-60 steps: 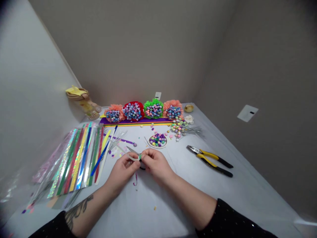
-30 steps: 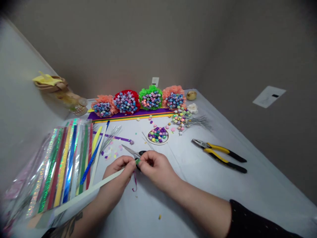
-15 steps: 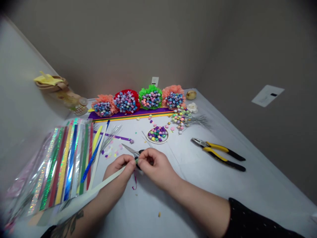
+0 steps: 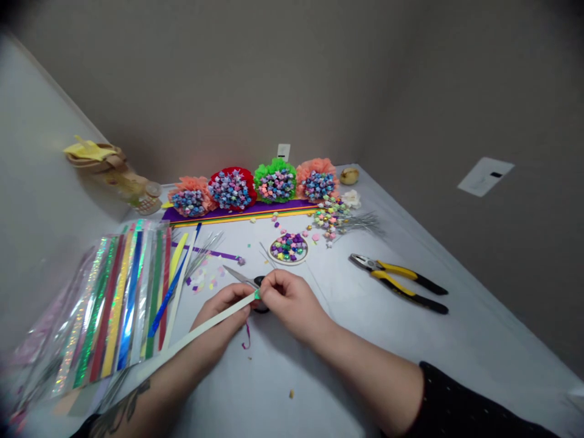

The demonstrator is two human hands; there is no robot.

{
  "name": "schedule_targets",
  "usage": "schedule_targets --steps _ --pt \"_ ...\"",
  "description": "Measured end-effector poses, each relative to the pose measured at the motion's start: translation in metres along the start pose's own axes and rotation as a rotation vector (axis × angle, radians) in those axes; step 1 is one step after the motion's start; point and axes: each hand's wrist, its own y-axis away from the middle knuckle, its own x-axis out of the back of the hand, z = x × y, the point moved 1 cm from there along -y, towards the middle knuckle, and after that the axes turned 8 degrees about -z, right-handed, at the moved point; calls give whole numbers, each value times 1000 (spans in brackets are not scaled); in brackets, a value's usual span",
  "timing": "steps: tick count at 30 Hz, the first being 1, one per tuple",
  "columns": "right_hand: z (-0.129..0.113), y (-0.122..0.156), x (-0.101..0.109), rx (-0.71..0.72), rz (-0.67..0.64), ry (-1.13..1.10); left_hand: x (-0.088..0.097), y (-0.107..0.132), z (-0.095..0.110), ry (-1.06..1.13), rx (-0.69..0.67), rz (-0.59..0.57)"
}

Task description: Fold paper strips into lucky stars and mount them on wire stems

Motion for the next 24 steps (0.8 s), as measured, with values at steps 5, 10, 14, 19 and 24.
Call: schedule_targets --steps 5,10,14,19,24 --pt "-3 0 -1 -3 -7 65 2 -2 -3 38 -17 -11" --pt "-4 2 -3 3 11 158 0 -2 1 33 19 14" --pt "-4 3 -3 14 16 221 -1 -1 -1 8 50 -3" --pt "-4 4 -3 10 17 266 0 0 -2 -123 6 1" --pt "-3 2 -3 -24 -60 174 1 1 0 -186 -31 23"
